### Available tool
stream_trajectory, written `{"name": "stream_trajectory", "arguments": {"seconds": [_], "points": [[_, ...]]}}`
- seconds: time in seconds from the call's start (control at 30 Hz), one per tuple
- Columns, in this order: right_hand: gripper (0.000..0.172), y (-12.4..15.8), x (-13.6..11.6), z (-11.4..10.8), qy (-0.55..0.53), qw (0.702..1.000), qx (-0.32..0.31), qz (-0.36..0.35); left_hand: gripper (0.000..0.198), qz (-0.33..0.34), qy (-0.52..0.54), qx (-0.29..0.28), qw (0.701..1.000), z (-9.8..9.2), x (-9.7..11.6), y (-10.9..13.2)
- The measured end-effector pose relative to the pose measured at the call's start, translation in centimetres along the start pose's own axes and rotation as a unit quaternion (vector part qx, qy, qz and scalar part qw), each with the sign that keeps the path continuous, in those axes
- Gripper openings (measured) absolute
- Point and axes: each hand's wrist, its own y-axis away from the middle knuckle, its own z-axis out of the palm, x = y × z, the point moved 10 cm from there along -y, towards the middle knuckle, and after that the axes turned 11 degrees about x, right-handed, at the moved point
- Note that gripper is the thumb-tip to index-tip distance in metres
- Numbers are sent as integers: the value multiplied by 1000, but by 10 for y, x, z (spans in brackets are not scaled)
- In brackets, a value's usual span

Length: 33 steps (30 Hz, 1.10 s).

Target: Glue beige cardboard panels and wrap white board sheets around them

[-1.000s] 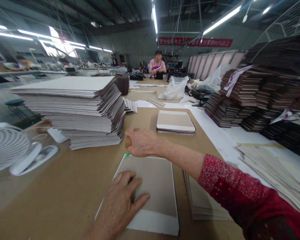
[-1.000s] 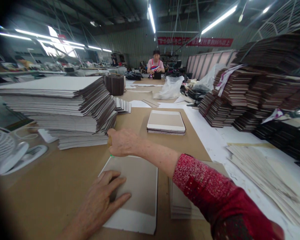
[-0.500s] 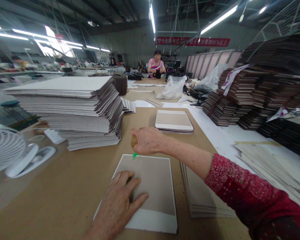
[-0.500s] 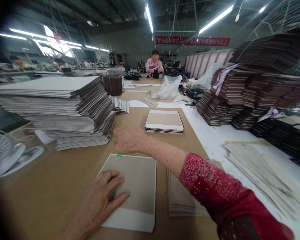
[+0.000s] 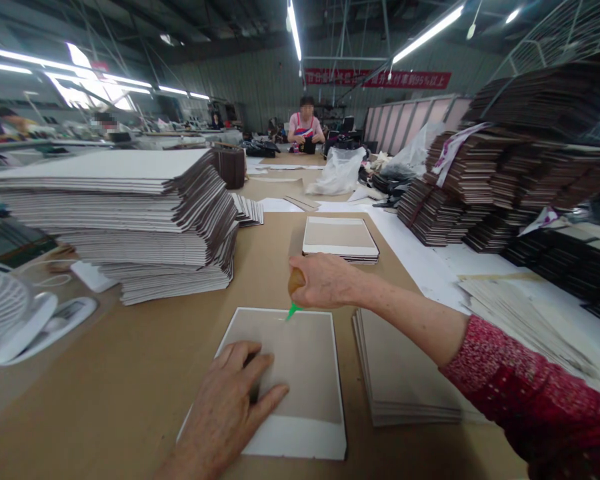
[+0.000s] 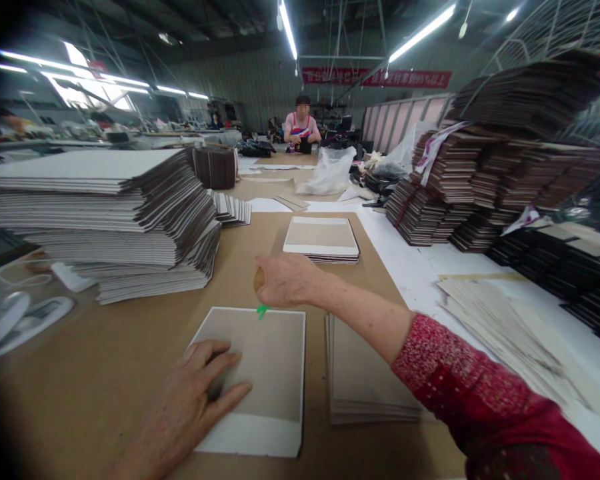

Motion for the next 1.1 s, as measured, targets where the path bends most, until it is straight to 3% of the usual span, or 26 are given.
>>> {"name": "stream_trajectory", "arguments": {"seconds": [0.53,0.9,1.0,1.07,1.1], "points": [[31,45,56,-13,-22,997,14,78,38,14,-15,-1,1000,5,-3,1],[29,77,97,-10,-105,982,34,154,38,28,-24,8,999,5,-1,2],[28,93,112,-1,-212,955,56,201,39,34,-36,12,999,5,-1,3],[31,106,127,4,-338,903,108,242,39,37,-43,11,998,6,-3,3],[33,115,139,6,-404,862,146,268,38,39,-45,11,998,6,-4,4]]}}
